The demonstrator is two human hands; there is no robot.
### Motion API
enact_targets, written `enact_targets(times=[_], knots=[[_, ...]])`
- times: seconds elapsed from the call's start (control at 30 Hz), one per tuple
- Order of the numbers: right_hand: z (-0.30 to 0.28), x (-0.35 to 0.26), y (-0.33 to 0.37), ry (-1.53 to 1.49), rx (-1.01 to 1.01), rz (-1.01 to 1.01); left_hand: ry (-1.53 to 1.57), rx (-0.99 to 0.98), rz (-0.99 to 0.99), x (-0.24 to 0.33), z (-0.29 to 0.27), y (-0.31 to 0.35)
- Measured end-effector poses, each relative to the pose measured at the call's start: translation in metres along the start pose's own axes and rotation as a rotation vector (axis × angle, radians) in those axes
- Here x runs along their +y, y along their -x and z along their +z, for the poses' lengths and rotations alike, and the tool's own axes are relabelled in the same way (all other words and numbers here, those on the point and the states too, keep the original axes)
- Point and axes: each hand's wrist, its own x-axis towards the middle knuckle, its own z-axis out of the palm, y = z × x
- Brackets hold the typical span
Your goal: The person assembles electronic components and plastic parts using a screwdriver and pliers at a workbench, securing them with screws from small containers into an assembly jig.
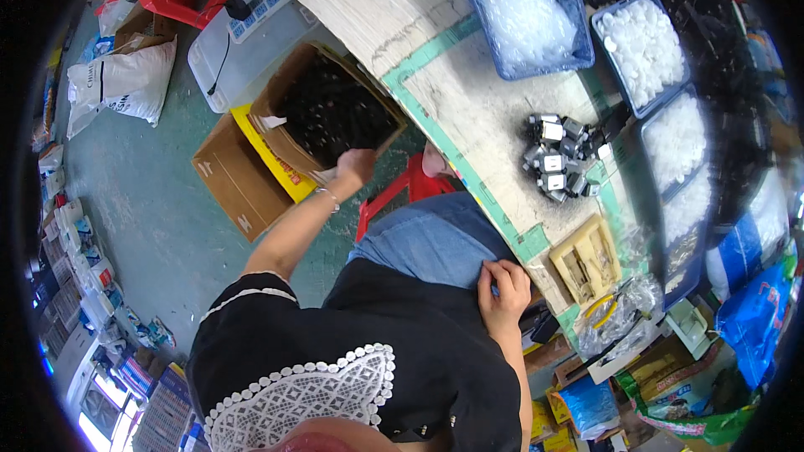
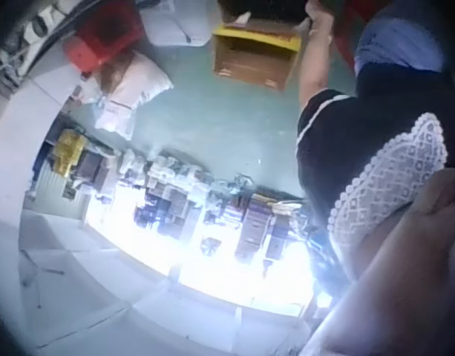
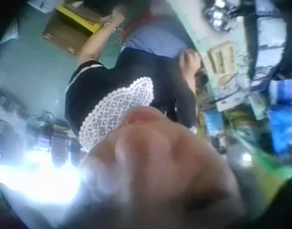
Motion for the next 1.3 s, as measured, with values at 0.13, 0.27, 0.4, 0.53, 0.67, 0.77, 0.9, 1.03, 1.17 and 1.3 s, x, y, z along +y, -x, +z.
enact_targets(times=[0.13, 0.27, 0.4, 0.53, 0.67, 0.77, 0.9, 1.03, 1.17, 1.3], knots=[[0.003, 0.0, 0.001, -0.004, -0.001, 0.02, 0.07, -0.04, 0.011, -0.012, -0.024, -0.009], [0.002, -0.002, 0.003, 0.039, 0.009, 0.069, 0.112, 0.043, 0.04, -0.016, -0.053, 0.009], [0.006, -0.002, 0.0, 0.042, -0.014, 0.059, 0.011, -0.057, 0.086, -0.014, 0.005, -0.011], [0.003, -0.001, -0.002, 0.06, -0.022, 0.064, 0.105, -0.001, 0.084, -0.021, -0.035, 0.005], [0.003, -0.006, -0.001, 0.063, 0.005, 0.076, 0.151, 0.02, 0.038, -0.029, -0.036, 0.019], [0.004, -0.008, -0.005, 0.052, -0.006, 0.105, 0.098, 0.035, 0.187, -0.02, 0.014, 0.007], [-0.004, -0.009, -0.004, 0.073, -0.058, 0.12, 0.032, -0.202, 0.094, -0.005, -0.031, 0.004], [-0.008, -0.015, -0.01, 0.021, -0.111, 0.198, 0.537, -0.04, 0.114, -0.039, -0.026, -0.039], [-0.012, -0.021, -0.01, -0.022, -0.161, 0.252, 0.228, 0.361, -0.335, -0.09, -0.007, -0.089], [-0.018, -0.021, -0.011, 0.024, -0.211, 0.21, -0.106, 0.066, -0.415, -0.096, 0.019, -0.08]])
